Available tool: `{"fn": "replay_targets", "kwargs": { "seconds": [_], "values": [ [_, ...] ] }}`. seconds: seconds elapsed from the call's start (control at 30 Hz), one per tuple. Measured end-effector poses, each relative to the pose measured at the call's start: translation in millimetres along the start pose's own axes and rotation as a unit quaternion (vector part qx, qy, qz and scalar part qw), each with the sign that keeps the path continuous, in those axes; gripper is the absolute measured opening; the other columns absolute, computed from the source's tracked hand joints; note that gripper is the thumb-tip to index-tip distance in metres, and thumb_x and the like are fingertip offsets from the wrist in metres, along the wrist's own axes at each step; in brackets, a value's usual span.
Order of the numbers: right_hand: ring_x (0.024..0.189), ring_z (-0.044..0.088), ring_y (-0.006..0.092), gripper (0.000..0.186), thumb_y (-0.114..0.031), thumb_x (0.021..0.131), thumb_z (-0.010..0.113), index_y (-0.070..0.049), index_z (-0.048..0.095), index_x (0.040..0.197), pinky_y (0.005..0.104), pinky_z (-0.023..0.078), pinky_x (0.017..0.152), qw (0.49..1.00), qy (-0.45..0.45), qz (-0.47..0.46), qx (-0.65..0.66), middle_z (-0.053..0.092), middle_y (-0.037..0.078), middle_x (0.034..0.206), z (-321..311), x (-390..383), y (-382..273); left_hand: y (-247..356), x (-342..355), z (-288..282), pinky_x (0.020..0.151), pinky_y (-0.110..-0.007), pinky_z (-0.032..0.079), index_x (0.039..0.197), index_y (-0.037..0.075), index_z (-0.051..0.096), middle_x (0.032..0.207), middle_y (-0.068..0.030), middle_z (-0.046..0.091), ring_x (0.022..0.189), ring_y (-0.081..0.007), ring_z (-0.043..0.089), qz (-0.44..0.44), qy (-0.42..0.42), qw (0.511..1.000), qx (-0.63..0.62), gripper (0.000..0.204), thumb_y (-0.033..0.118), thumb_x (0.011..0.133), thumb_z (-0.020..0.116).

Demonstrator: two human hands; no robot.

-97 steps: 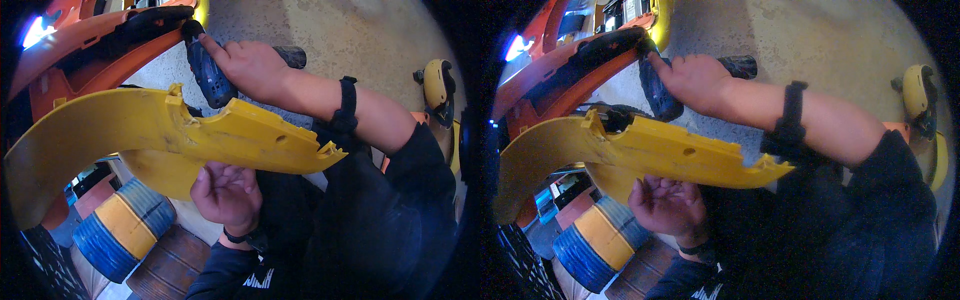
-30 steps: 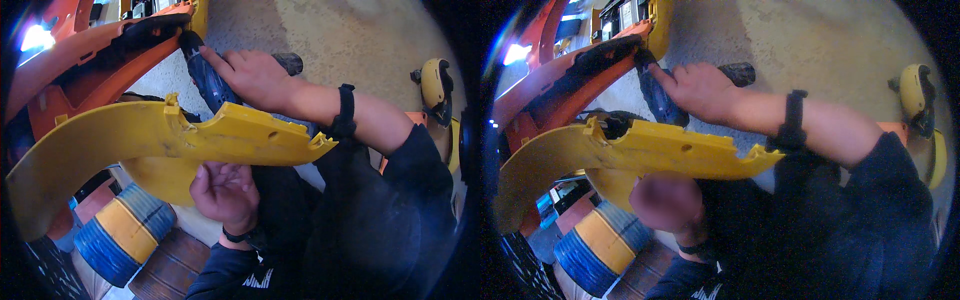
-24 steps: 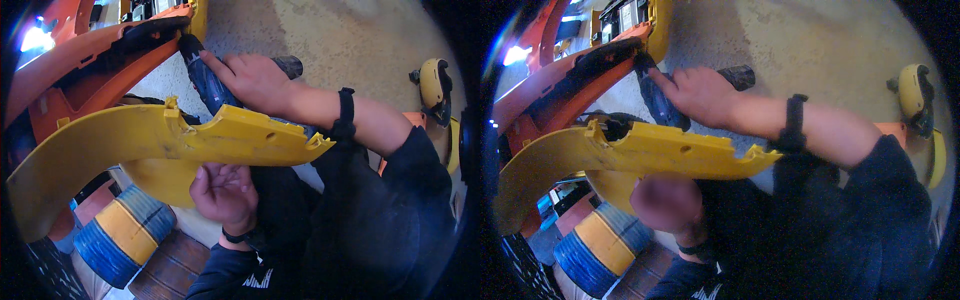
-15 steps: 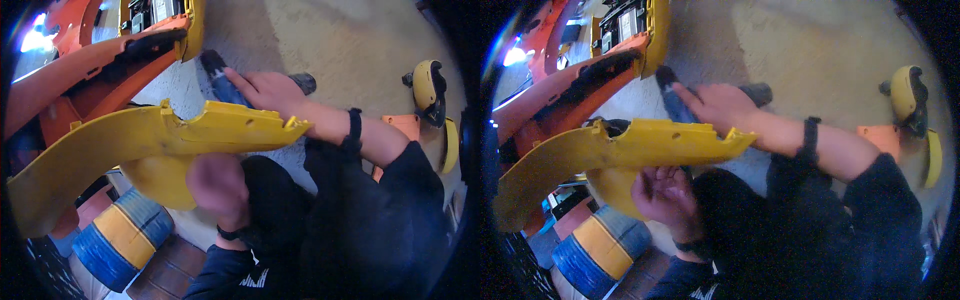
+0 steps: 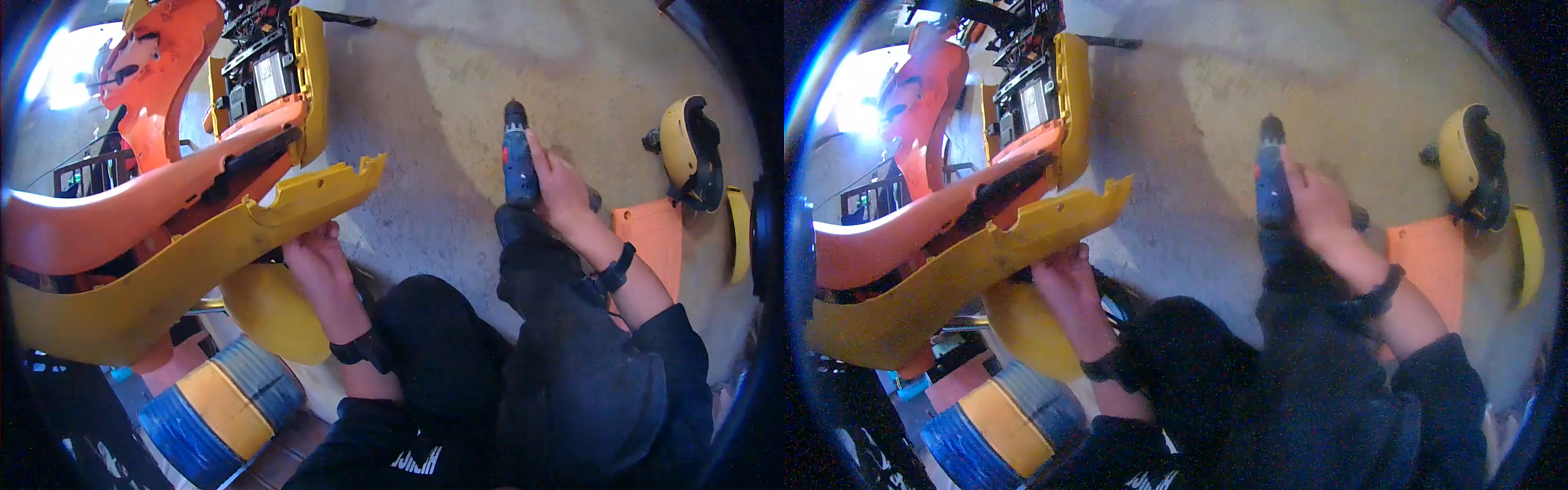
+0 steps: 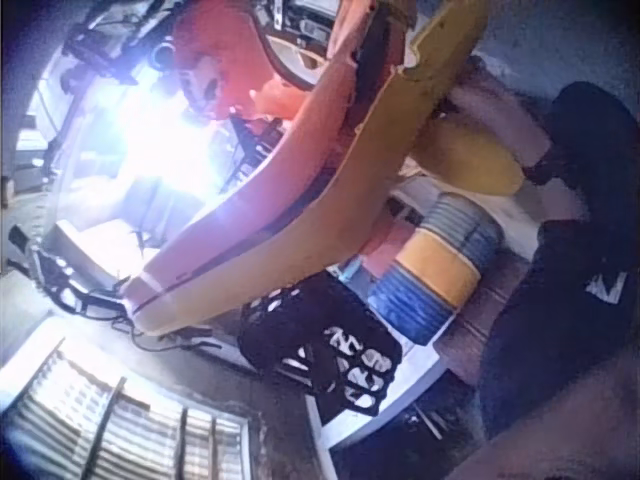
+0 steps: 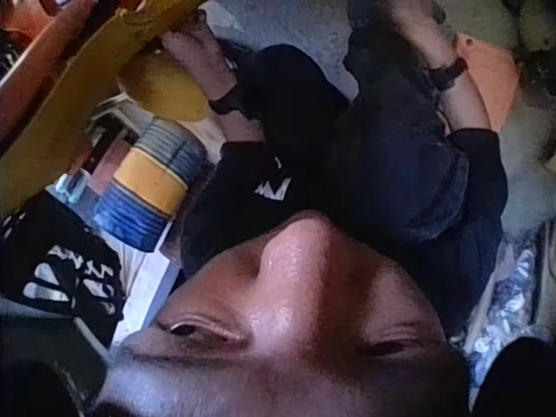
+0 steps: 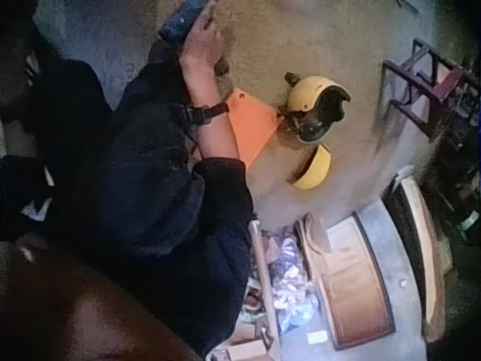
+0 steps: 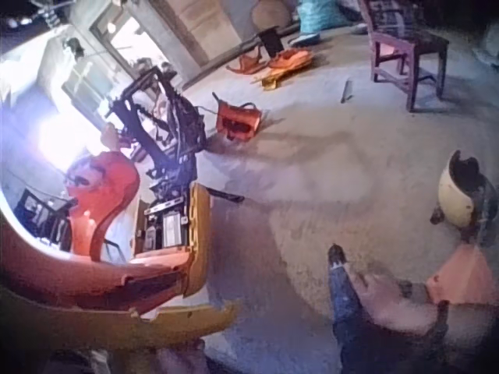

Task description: Disassembling the plastic fairing of a motorcycle using a power drill.

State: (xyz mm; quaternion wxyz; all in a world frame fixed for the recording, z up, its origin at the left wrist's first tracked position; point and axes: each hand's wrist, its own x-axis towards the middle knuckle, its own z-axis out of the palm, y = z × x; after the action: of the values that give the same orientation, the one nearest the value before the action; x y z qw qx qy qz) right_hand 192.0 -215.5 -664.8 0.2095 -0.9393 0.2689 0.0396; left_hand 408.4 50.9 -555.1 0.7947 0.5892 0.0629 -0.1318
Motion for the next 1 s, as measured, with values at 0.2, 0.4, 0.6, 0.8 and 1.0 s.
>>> {"fn": "replay_targets", "kwargs": {
  "seconds": [0.2,0.4,0.6,0.8,1.0],
  "values": [
    [0.085,0.057,0.0352,0.096,0.002,0.062,0.066,-0.01,0.018,0.144,0.0412,0.048,0.073,0.996,0.072,0.038,-0.017,0.055,0.016,0.097,37,6,34,-22,35,14,0.076,-0.038,0.044,0.115,0.014,0.054,0.113,-0.0043,0.059,0.103,-0.021,0.055,-0.09,0.0,0.992,-0.086,0.035,0.036,0.088,0.051],
    [0.081,0.059,0.0312,0.073,-0.002,0.076,0.053,-0.01,0.023,0.143,0.0415,0.049,0.07,0.992,0.085,0.035,-0.087,0.054,0.017,0.096,69,28,37,-24,56,22,0.094,-0.046,0.041,0.117,0.011,0.054,0.112,-0.0102,0.06,0.107,-0.026,0.054,-0.135,-0.06,0.966,-0.214,0.044,0.043,0.087,0.051],
    [0.096,0.056,0.0343,0.089,0.001,0.069,0.06,-0.009,0.015,0.145,0.0424,0.047,0.08,0.997,-0.015,0.017,-0.08,0.048,0.02,0.117,75,44,31,-23,38,45,0.099,-0.052,0.035,0.117,0.009,0.054,0.113,-0.0179,0.057,0.111,-0.0326,0.05,-0.043,-0.167,0.958,-0.23,0.05,0.047,0.085,0.049],
    [0.096,0.056,0.035,0.105,-0.014,0.059,0.077,-0.007,0.016,0.144,0.0423,0.049,0.078,0.984,-0.035,0.028,-0.171,0.045,0.022,0.12,90,43,41,-44,1,38,0.101,-0.057,0.032,0.119,0.012,0.054,0.119,-0.0133,0.056,0.111,-0.0394,0.049,-0.065,-0.155,0.948,-0.269,0.045,0.043,0.087,0.047],
    [0.093,0.059,0.0346,0.049,-0.018,0.077,0.067,0.0,0.05,0.119,0.0373,0.049,0.08,0.992,-0.021,-0.101,0.069,0.052,0.021,0.114,8,79,-78,-32,-62,29,0.094,-0.062,0.036,0.118,0.014,0.054,0.119,-0.0138,0.056,0.11,-0.0403,0.05,-0.104,-0.106,0.965,-0.217,0.045,0.045,0.09,0.038]
  ]
}}
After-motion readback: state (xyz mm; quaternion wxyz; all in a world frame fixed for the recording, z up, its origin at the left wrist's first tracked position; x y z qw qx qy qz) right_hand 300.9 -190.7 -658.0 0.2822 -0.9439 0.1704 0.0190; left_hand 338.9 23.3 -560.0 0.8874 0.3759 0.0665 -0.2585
